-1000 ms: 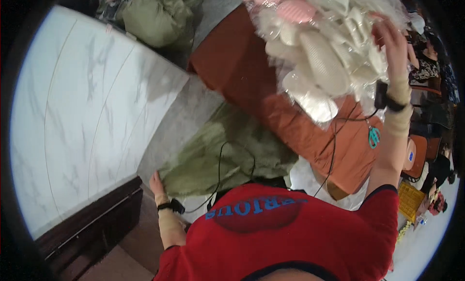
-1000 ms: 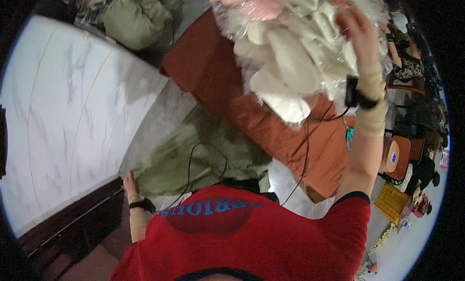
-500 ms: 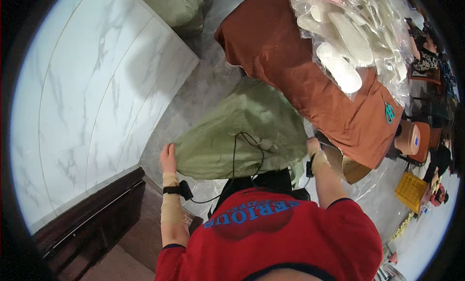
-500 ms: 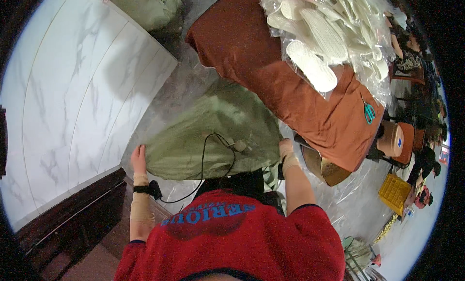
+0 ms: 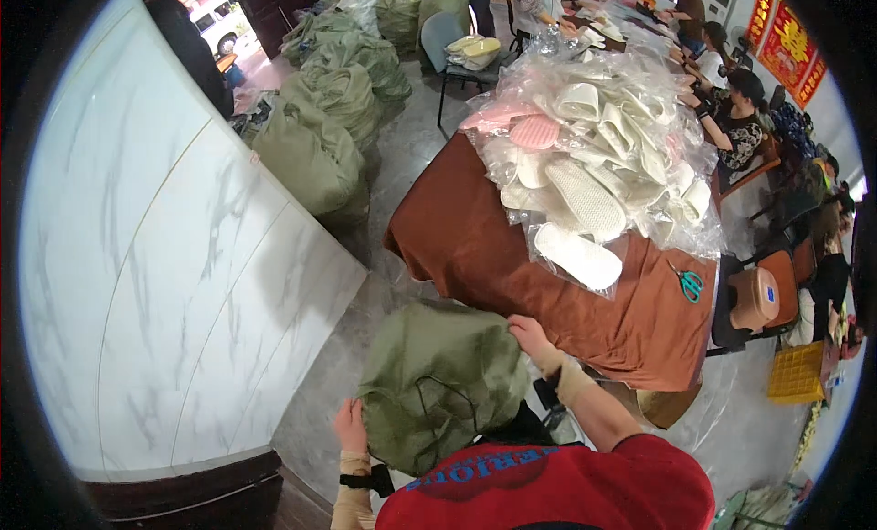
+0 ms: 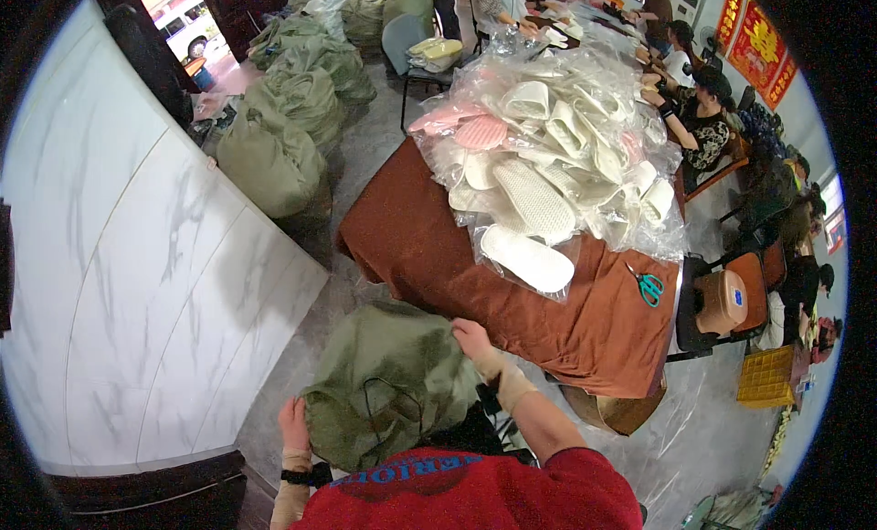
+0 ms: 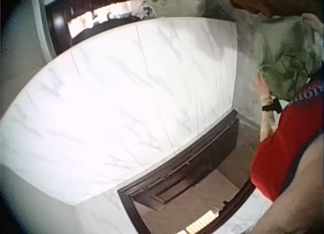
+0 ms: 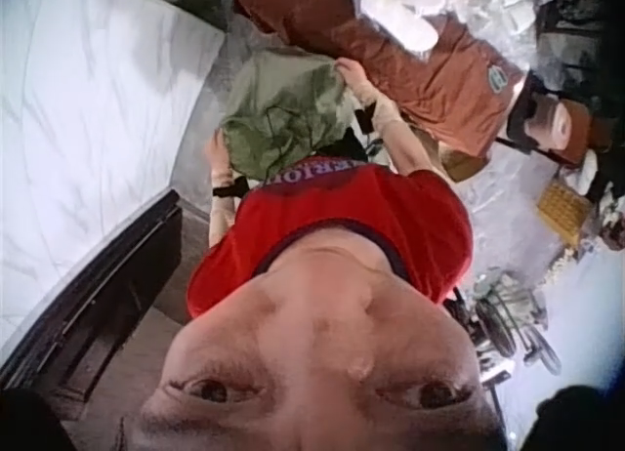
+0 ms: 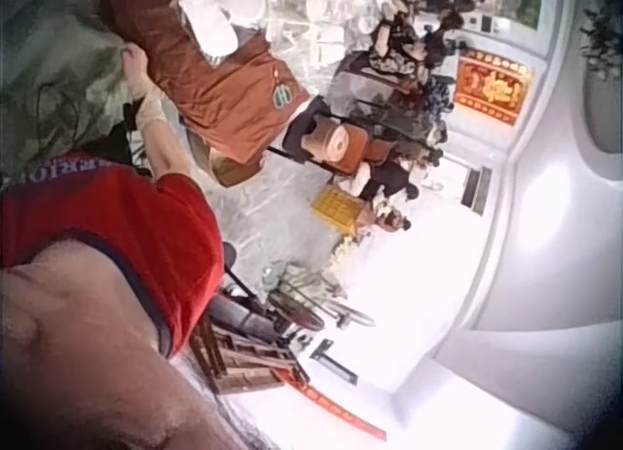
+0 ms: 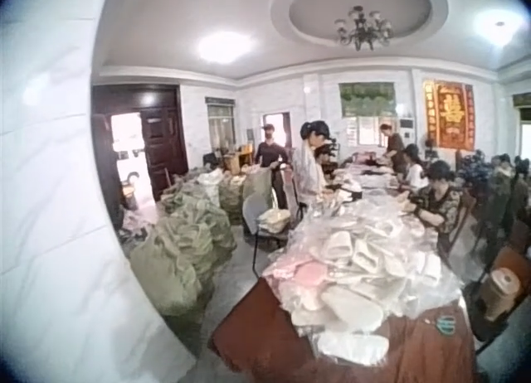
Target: Packing manufactured sandals into plastic bags and organizing them.
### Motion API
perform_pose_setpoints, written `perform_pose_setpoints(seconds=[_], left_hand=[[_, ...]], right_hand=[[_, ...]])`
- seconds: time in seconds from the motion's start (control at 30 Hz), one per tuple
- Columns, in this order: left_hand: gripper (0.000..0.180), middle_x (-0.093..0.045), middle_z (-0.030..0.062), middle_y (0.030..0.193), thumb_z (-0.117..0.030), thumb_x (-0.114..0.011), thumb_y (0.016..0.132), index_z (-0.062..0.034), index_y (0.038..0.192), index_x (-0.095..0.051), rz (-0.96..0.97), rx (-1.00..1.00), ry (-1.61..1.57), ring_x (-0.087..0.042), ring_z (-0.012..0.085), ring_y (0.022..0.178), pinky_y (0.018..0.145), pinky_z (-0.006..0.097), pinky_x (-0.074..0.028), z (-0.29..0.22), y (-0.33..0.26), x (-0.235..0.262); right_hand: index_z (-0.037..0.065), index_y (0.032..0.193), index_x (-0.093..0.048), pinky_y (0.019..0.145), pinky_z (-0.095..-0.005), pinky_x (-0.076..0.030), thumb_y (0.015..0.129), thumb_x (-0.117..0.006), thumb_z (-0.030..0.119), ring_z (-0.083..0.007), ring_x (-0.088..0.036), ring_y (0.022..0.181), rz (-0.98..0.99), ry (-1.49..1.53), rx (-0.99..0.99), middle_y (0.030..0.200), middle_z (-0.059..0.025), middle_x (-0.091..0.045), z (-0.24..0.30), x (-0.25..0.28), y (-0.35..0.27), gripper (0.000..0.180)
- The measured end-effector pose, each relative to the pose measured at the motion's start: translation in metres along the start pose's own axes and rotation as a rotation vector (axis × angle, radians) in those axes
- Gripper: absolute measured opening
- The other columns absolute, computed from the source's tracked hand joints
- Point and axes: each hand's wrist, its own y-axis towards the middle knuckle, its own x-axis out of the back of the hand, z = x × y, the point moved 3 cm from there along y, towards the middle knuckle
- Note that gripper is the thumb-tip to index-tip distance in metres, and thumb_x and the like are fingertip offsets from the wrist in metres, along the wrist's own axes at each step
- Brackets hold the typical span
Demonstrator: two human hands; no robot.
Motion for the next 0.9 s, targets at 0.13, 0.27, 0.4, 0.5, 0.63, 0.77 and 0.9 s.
perform_pose_setpoints(seconds=[0.13,0.27,0.4,0.5,0.63,0.77,0.9], left_hand=[[0.031,-0.063,0.0127,0.094,-0.020,-0.053,0.090,0.0063,0.104,-0.059,-0.161,0.133,-0.210,-0.057,0.0220,0.085,0.078,0.033,-0.044,0.008,0.021,-0.008],[0.028,-0.062,0.0106,0.090,-0.019,-0.050,0.091,0.0066,0.099,-0.058,-0.116,0.173,-0.305,-0.056,0.0184,0.082,0.075,0.032,-0.044,-0.024,0.035,-0.007],[0.024,-0.058,0.0087,0.084,-0.017,-0.048,0.092,0.0051,0.091,-0.056,-0.053,0.233,-0.491,-0.053,0.0155,0.079,0.072,0.033,-0.042,-0.058,0.041,-0.009],[0.032,-0.060,0.0130,0.100,-0.020,-0.047,0.093,0.0065,0.108,-0.056,-0.014,0.047,-0.042,-0.055,0.0202,0.092,0.082,0.033,-0.042,-0.039,0.053,-0.043],[0.038,-0.057,0.0170,0.110,-0.023,-0.047,0.093,0.0078,0.114,-0.052,0.142,0.177,-0.294,-0.053,0.0254,0.099,0.089,0.034,-0.039,-0.044,0.101,-0.097],[0.040,-0.056,0.0166,0.108,-0.028,-0.047,0.092,0.0078,0.110,-0.053,0.268,-0.153,-0.219,-0.052,0.0264,0.097,0.087,0.036,-0.040,-0.044,0.143,-0.120],[0.037,-0.055,0.0134,0.118,-0.026,-0.044,0.092,-0.0001,0.117,-0.052,0.433,0.169,-0.703,-0.052,0.0261,0.108,0.094,0.038,-0.040,-0.013,0.182,-0.134]], right_hand=[[0.005,0.095,-0.059,0.073,-0.0368,-0.047,0.082,-0.051,0.014,-0.0338,-0.060,0.084,0.024,0.036,0.017,0.085,-0.0173,-0.061,0.022,-0.019,0.055,0.019],[0.004,0.096,-0.059,0.074,-0.0369,-0.046,0.081,-0.050,0.013,-0.0352,-0.059,0.085,0.003,0.082,-0.028,0.087,-0.0175,-0.061,0.033,-0.034,0.083,0.018],[0.003,0.094,-0.058,0.074,-0.0348,-0.046,0.082,-0.053,0.013,-0.0281,-0.060,0.082,-0.157,0.228,-0.071,0.086,-0.0145,-0.061,0.021,-0.057,0.098,0.016],[0.004,0.098,-0.058,0.077,-0.0378,-0.046,0.084,-0.053,0.012,-0.0283,-0.060,0.086,-0.078,-0.050,-0.112,0.086,-0.0129,-0.060,-0.005,-0.081,0.111,0.017],[0.007,0.110,-0.057,0.072,-0.0361,-0.049,0.087,-0.051,0.013,-0.0216,-0.061,0.080,-0.336,-0.323,-0.233,0.082,-0.0103,-0.061,-0.075,-0.088,0.071,0.024],[0.009,0.118,-0.055,0.056,-0.0293,-0.050,0.091,-0.045,0.016,-0.0155,-0.062,0.062,-0.014,0.480,-0.552,0.077,-0.0080,-0.063,-0.066,-0.061,-0.026,0.029],[0.009,0.106,-0.062,0.053,-0.0283,-0.049,0.087,-0.048,0.010,-0.0145,-0.060,0.055,-0.475,0.386,-0.732,0.070,-0.0072,-0.062,-0.118,-0.038,-0.176,0.023]])
